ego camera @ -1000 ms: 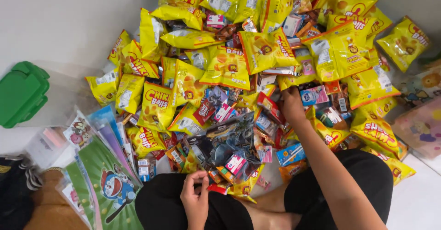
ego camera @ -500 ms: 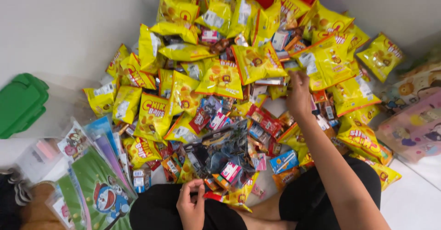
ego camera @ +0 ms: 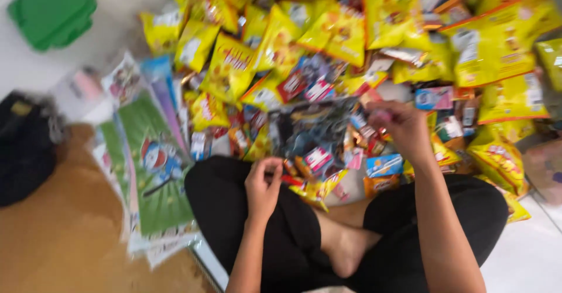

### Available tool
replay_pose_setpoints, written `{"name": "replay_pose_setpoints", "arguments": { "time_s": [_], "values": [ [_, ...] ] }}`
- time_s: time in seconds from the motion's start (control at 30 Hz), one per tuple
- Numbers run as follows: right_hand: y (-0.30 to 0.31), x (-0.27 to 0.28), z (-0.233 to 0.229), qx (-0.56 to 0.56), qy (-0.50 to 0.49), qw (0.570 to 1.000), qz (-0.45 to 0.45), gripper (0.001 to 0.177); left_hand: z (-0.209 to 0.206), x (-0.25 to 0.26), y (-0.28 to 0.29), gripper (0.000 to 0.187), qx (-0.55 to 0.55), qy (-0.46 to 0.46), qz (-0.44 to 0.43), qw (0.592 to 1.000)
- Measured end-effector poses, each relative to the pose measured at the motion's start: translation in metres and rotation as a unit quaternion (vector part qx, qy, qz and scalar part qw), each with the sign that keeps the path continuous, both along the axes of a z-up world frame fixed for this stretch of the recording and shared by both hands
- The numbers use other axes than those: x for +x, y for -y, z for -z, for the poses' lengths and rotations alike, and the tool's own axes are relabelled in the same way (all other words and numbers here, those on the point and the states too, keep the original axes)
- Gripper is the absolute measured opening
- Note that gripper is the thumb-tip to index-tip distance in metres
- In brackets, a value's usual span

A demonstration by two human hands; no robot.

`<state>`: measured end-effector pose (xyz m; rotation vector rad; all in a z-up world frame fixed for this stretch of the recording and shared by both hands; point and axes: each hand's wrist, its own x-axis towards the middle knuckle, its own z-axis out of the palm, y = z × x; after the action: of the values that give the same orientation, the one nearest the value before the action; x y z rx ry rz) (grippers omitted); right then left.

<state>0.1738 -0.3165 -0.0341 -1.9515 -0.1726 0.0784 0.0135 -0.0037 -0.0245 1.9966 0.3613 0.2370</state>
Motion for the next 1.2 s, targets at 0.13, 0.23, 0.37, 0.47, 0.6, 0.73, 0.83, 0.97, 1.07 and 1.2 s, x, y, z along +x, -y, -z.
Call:
{"name": "replay_pose_setpoints", "arguments": {
  "time_s": [0.13,0.23,0.37,0.47,0.6,0.73,0.83,0.97,1.07,1.2],
  "values": [
    [-0.087,-0.043,-0.079,-0.013,-0.015,0.970,-0.242,0.037,-0.004,-0.006,-0.002,0.008,-0.020,0.000,-0.016,1.000],
    [-0.107,-0.056,-0.047,-0.087,0.028,0.951,-0.296,0.045,-0.008,-0.009,-0.004,0.012,-0.029,0.009,-0.012,0.999],
    [-0.122,-0.060,-0.041,-0.191,0.085,0.917,-0.339,0.058,-0.014,-0.013,-0.006,0.013,-0.036,0.015,-0.007,0.999],
    [-0.126,-0.059,-0.050,-0.174,0.104,0.932,-0.301,0.044,-0.017,-0.015,-0.008,0.012,-0.045,0.009,-0.003,0.999],
    [-0.112,-0.068,-0.032,-0.352,0.084,0.921,-0.143,0.057,-0.015,-0.016,-0.009,0.011,-0.048,0.010,-0.004,0.999],
    [-0.103,-0.070,0.004,-0.346,0.012,0.931,-0.113,0.048,-0.018,-0.016,-0.009,0.011,-0.034,0.021,-0.011,0.999],
    [-0.097,-0.069,0.030,-0.383,0.027,0.919,-0.095,0.021,-0.034,-0.019,-0.005,0.018,0.072,0.023,-0.048,0.996],
    [-0.090,-0.076,0.029,-0.343,-0.018,0.935,-0.085,0.015,-0.050,-0.026,0.004,0.018,0.036,-0.104,-0.070,0.991],
    [-0.088,-0.081,0.010,-0.284,-0.025,0.956,-0.069,0.012,-0.050,-0.027,0.002,0.019,-0.032,-0.115,-0.093,0.988],
    [-0.089,-0.088,-0.063,-0.194,-0.013,0.981,-0.018,0.011,-0.075,-0.023,-0.007,0.032,-0.129,-0.053,-0.102,0.985]
  ]
}}
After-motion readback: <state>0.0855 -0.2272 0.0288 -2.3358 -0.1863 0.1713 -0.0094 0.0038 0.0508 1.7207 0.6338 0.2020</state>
